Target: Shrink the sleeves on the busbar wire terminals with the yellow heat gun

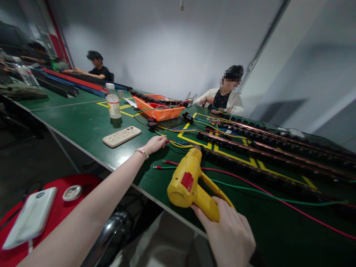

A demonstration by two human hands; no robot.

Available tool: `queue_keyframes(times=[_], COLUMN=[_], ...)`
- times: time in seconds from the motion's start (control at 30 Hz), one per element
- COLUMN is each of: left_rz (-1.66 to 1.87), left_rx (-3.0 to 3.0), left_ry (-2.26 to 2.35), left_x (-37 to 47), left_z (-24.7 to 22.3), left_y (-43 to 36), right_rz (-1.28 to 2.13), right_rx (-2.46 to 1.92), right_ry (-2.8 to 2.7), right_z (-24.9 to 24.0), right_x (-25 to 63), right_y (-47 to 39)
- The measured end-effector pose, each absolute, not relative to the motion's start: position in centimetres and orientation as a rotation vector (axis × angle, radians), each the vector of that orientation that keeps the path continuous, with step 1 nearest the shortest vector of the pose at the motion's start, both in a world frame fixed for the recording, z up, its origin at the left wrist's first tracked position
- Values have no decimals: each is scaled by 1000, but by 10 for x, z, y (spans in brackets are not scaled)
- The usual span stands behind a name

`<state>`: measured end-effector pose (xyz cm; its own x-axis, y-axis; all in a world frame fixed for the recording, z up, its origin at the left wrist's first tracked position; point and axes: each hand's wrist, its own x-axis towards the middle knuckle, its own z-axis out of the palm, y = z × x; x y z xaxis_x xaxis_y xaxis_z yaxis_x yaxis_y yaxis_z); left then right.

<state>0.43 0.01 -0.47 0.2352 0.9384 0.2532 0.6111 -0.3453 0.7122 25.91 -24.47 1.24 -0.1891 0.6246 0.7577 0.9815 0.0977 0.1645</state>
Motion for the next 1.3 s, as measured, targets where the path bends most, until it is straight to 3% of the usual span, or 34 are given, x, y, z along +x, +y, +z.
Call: queue_keyframes(times=[0.93, 1.3], left_rz=[1001, 1066], left_rx=[1947, 1849], left_ry=[1305, 1363], left_x=[5, 9], left_z=[-7, -2], left_y=[4, 1], right_rz=[-898, -683], right_rx=[-1523, -1455], right_ry=[-1938, -1937], right_z=[15, 6], right_x=[259, 222], right_y=[-245, -241])
